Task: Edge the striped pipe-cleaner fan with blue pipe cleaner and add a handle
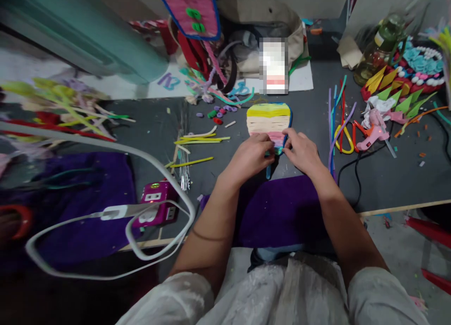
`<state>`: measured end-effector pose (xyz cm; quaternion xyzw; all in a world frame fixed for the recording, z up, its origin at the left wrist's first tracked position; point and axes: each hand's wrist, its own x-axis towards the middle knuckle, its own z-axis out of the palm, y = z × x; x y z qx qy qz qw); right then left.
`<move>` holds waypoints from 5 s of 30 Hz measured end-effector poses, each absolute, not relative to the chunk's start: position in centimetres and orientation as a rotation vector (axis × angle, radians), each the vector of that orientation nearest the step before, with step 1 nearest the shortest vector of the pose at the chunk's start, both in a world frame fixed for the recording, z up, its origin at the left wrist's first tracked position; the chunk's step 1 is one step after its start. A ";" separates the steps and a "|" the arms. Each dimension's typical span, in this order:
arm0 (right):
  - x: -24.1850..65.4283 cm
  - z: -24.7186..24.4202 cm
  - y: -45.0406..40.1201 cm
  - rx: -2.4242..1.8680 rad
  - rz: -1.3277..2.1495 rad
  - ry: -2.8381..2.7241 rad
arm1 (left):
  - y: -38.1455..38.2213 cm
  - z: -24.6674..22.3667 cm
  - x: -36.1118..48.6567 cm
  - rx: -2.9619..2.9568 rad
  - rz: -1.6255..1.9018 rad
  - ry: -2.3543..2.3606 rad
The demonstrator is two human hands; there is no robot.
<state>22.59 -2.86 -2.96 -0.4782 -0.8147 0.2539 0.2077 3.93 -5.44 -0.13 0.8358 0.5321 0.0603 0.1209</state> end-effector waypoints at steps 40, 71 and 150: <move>21.2 -4.3 -3.1 -1.110 0.354 -2.467 | -3.5 -2.4 1.7 0.995 0.941 1.514; 21.5 -3.5 -3.0 -1.295 0.572 -1.813 | -3.7 -1.8 3.8 0.763 1.277 1.072; 21.3 -3.2 -2.8 -1.158 0.998 -1.404 | -3.9 -2.3 5.2 0.881 1.528 1.085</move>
